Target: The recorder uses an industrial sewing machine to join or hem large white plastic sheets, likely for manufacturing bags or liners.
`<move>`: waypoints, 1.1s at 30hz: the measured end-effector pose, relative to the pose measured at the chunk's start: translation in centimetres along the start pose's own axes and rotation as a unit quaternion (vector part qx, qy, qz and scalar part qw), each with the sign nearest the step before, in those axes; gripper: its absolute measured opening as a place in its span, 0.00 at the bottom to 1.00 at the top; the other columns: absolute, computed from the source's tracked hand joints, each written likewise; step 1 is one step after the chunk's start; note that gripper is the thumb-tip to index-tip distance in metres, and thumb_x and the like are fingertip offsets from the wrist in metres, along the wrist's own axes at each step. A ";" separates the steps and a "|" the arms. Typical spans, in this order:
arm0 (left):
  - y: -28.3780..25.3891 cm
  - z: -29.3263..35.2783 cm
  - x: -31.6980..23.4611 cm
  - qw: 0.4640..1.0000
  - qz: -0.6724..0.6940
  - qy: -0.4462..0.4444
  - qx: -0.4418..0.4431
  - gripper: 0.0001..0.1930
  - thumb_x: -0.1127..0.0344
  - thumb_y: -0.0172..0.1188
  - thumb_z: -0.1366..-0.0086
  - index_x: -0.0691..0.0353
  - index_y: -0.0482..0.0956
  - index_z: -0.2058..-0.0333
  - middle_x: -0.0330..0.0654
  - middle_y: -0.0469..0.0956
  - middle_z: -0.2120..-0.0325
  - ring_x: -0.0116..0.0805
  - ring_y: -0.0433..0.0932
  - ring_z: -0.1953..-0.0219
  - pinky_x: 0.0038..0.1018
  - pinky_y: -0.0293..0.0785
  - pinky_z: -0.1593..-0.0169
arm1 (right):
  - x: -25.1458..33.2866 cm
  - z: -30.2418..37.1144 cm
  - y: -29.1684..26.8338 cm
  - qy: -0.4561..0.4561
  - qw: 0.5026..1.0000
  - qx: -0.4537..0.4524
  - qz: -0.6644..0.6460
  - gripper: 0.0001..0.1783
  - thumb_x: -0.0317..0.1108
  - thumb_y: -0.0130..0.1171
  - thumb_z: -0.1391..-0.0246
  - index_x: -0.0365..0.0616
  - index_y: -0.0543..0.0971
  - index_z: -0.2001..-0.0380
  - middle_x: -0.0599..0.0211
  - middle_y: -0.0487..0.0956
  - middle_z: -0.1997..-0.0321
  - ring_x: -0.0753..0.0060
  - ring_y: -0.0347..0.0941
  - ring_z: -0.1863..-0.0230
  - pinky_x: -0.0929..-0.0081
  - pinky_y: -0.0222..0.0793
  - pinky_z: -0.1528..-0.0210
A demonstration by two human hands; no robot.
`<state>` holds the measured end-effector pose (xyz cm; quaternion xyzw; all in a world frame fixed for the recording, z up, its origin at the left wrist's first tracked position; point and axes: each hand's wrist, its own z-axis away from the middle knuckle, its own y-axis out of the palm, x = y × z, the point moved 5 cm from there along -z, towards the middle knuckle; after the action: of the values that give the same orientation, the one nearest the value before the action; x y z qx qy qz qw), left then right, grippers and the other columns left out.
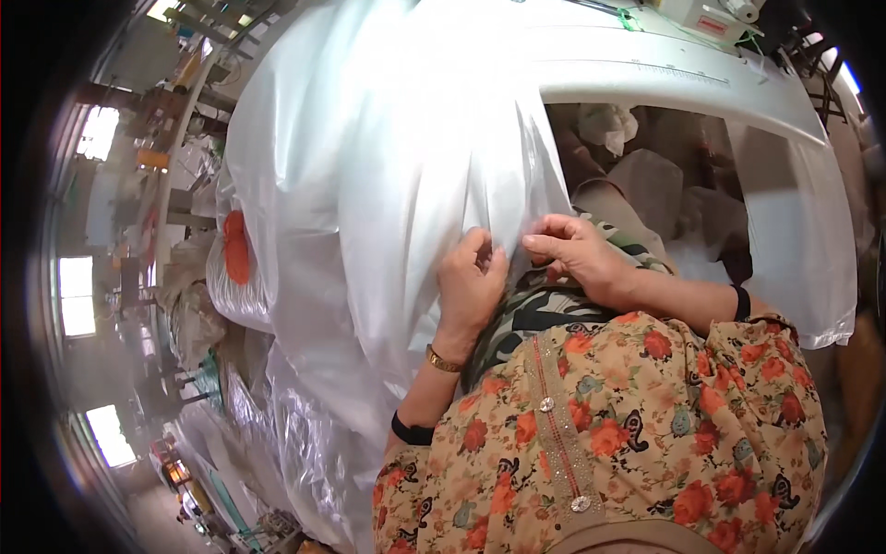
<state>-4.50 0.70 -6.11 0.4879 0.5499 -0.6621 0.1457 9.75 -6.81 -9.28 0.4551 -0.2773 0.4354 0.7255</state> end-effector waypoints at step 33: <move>0.4 1.1 0.4 0.958 0.252 -0.093 0.101 0.07 0.68 0.58 0.33 0.64 0.75 0.69 0.25 0.65 0.81 0.11 0.58 0.79 0.15 0.53 0.77 | 3.2 4.4 6.3 -0.474 0.580 0.157 0.643 0.09 0.36 0.58 0.52 0.44 0.71 0.73 0.65 0.74 0.77 0.64 0.74 0.75 0.67 0.65 0.70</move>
<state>-4.97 -0.26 -6.77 0.5587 0.3230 -0.6988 0.3084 5.62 -8.27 -2.20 0.4062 -0.7294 0.5470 -0.0618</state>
